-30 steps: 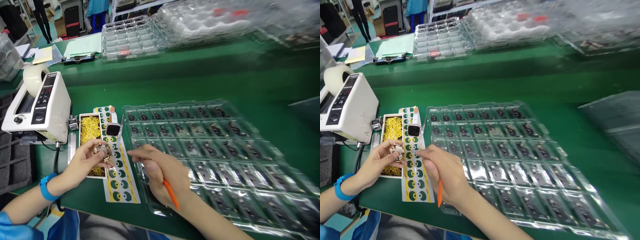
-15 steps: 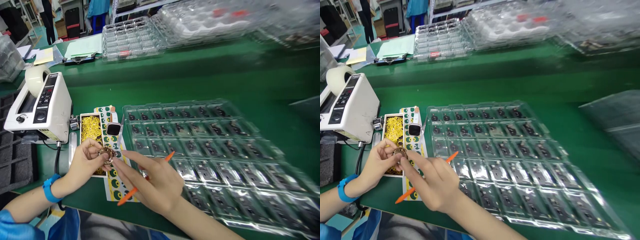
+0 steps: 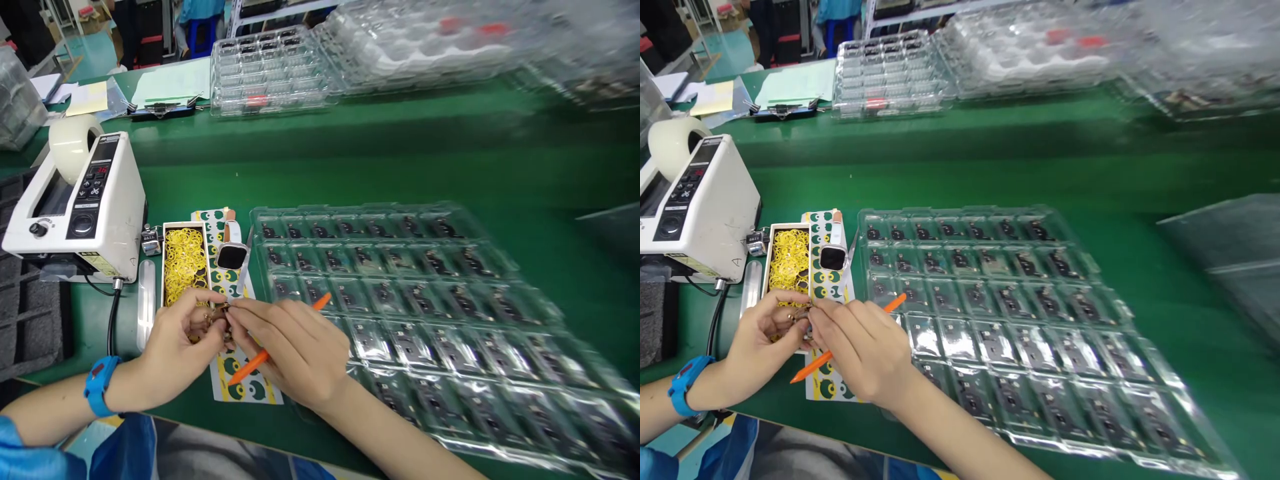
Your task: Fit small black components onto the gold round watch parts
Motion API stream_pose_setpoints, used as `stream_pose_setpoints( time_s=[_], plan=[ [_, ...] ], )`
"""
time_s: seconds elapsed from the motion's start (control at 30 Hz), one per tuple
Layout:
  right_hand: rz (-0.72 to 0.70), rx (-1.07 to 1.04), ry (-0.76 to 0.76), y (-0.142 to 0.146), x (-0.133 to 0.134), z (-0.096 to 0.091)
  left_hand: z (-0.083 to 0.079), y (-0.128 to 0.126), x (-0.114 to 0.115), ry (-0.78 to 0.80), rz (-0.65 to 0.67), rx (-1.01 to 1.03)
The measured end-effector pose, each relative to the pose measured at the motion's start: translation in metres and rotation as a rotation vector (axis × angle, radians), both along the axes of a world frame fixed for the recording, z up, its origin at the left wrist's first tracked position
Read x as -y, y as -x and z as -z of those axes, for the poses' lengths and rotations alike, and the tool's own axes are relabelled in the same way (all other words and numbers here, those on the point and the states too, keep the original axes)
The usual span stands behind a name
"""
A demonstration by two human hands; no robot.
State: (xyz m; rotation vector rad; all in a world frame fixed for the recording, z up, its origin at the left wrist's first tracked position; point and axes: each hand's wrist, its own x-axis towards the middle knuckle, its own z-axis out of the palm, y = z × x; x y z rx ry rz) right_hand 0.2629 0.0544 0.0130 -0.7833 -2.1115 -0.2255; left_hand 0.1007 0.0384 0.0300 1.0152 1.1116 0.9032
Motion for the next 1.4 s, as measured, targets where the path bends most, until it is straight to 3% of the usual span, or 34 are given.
stream_pose_setpoints(
  time_s=[0.27,0.53,0.73,1.0,1.2,1.4],
  plan=[
    [-0.043,0.056,-0.008,-0.002,-0.002,-0.003,0.002,0.000,0.000,0.005,0.012,-0.026],
    [0.025,-0.035,0.030,0.005,0.002,0.000,0.010,0.002,0.003,-0.084,0.034,-0.070],
    [0.061,-0.064,0.087,0.011,0.004,0.000,0.010,0.002,-0.001,-0.004,-0.014,0.027],
    [-0.089,-0.246,0.438,0.001,-0.001,-0.009,0.011,0.003,-0.019,0.016,-0.044,0.152],
    [-0.247,-0.165,0.763,-0.005,-0.011,-0.005,0.024,0.003,-0.020,0.008,-0.009,0.190],
    [-0.255,-0.097,0.776,-0.005,-0.008,-0.007,0.011,0.007,-0.015,0.068,0.064,0.109]
  ],
)
